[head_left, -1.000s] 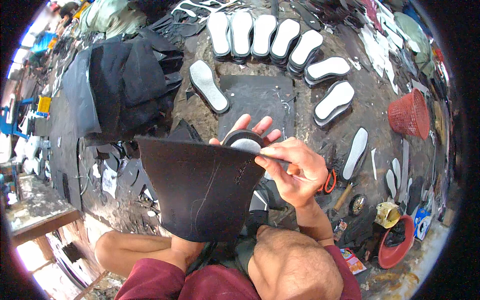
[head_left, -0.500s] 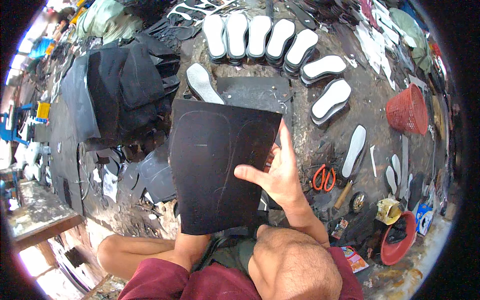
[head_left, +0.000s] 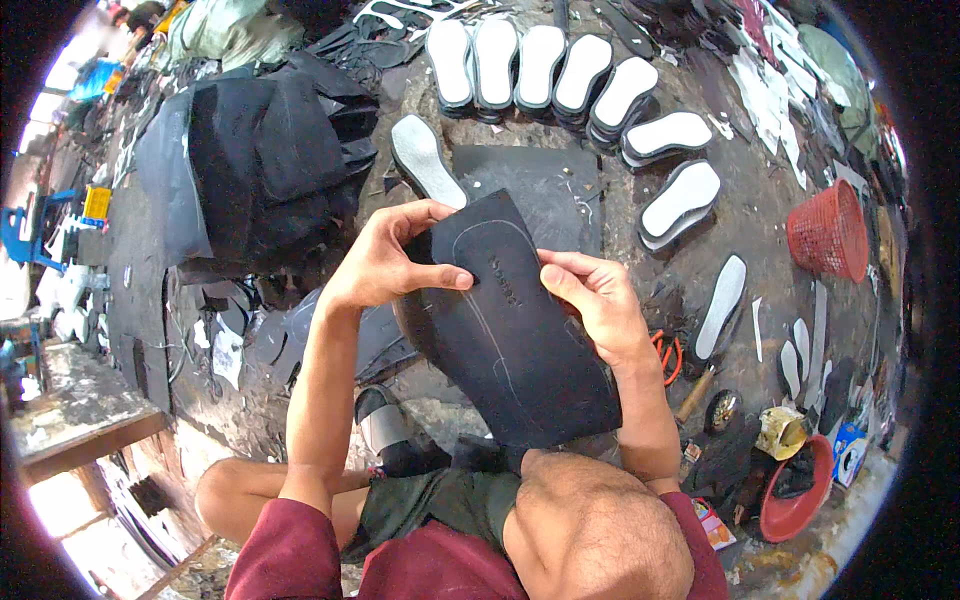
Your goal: The person sits on the floor and repeatedly picks up black rubber insole blanks and white foam insoles, aligns them, and stacks them into a growing pile. The person handles the insoles one at a time, occasionally flipping them over to check alignment before stacking.
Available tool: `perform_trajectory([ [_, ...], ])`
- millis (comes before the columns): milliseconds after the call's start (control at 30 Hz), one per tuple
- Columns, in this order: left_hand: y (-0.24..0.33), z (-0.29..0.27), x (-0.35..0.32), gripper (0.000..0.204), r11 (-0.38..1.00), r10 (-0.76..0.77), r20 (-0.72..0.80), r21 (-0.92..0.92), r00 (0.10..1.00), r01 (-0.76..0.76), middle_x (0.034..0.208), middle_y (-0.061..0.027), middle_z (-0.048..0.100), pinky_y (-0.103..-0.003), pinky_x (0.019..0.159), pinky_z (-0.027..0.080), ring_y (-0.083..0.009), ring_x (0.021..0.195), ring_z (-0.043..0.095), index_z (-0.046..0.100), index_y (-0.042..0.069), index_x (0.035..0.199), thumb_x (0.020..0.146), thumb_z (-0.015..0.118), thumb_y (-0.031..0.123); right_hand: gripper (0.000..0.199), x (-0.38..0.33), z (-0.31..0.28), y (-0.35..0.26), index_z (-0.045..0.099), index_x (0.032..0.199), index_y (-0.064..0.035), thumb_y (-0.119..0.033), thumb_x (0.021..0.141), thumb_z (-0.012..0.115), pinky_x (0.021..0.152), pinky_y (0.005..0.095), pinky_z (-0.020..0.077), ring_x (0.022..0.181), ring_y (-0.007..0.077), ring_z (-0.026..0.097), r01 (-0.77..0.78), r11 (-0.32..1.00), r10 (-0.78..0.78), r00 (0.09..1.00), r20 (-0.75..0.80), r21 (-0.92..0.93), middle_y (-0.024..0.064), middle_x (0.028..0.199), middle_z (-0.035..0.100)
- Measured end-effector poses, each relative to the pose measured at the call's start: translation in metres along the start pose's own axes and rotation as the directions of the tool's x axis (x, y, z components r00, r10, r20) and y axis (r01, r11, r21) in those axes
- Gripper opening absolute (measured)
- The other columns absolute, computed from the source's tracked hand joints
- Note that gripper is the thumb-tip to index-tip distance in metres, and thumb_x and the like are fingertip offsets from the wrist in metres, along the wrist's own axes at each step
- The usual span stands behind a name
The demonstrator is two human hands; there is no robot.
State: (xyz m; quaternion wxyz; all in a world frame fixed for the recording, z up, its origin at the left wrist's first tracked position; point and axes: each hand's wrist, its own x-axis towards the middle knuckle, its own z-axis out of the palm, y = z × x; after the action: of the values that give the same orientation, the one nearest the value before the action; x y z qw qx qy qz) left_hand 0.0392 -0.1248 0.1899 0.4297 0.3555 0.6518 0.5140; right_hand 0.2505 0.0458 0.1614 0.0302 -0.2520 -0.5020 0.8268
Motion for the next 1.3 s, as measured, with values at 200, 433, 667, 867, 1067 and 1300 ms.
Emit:
perform_trajectory([
  [200,-0.011,0.008,0.006,0.033,0.973,-0.216,0.101,-0.063,0.971,0.222,0.091,-0.0044,0.074,-0.027,0.081,0.052,-0.0102,0.083,0.065,0.073,-0.002,0.098,0.071,0.088,0.01,0.033,-0.005,0.009,-0.015,0.065,0.124,0.0036,-0.015,0.096,0.067,0.073,0.0222,0.0524,0.086,0.0084,0.066,-0.015,1.0,0.015,0.997,-0.076,-0.004,0.0056,0.102,0.072],
  [433,-0.014,0.004,0.005,0.022,0.947,-0.251,0.246,-0.137,0.936,0.29,0.082,-0.0011,0.072,-0.024,0.068,0.05,-0.0073,0.073,0.063,0.075,-0.002,0.09,0.087,0.078,0.02,0.025,0.012,-0.014,0.008,0.069,0.116,0.0035,-0.009,0.094,0.069,0.071,0.0222,0.0521,0.083,0.008,0.065,-0.067,0.989,0.063,0.997,0.037,0.133,0.0056,0.1,0.073],
  [667,-0.027,-0.002,0.006,0.025,0.912,-0.335,0.133,-0.203,0.933,0.357,0.082,-0.0007,0.072,-0.023,0.064,0.049,-0.0075,0.068,0.063,0.074,-0.001,0.093,0.091,0.073,0.023,0.027,0.013,-0.013,0.007,0.068,0.121,0.0038,-0.003,0.095,0.063,0.085,0.0264,0.0532,0.094,0.0108,0.066,-0.038,0.999,0.034,0.994,0.102,0.039,0.0067,0.109,0.072],
  [867,-0.039,-0.003,0.007,0.028,0.887,-0.428,0.02,-0.185,0.904,0.424,0.083,-0.0005,0.071,-0.024,0.062,0.049,-0.006,0.069,0.062,0.073,-0.001,0.097,0.093,0.07,0.027,0.043,0.016,-0.02,0.005,0.059,0.132,0.0028,-0.006,0.091,0.068,0.098,0.0359,0.0491,0.111,0.0267,0.064,0.355,0.59,-0.488,0.872,0.03,-0.725,0.0161,0.123,0.067],
  [1067,-0.013,0.064,-0.006,0.045,0.856,-0.362,-0.216,-0.462,0.907,0.232,0.117,-0.0121,0.066,-0.029,0.078,0.055,-0.0161,0.099,0.065,0.063,-0.003,0.123,0.099,0.059,0.035,0.104,-0.016,0.041,0.022,0.032,0.15,0.0022,-0.043,0.073,0.084,0.105,0.0428,0.0429,0.126,0.0346,0.054,0.396,0.501,-0.503,0.857,0.113,-0.77,0.0226,0.146,0.046],
  [1300,-0.076,0.127,-0.004,0.061,0.917,0.131,-0.093,0.391,0.987,-0.084,0.151,-0.0216,0.042,-0.046,0.117,0.03,-0.0366,0.143,0.036,0.057,0.01,0.138,0.085,0.077,0.032,0.058,0.02,-0.055,0.077,0.055,0.135,-0.0033,0.014,0.079,0.054,0.096,0.0319,0.0495,0.12,0.0251,0.057,0.245,0.962,-0.273,0.833,-0.481,-0.12,0.0075,0.136,0.057],
])
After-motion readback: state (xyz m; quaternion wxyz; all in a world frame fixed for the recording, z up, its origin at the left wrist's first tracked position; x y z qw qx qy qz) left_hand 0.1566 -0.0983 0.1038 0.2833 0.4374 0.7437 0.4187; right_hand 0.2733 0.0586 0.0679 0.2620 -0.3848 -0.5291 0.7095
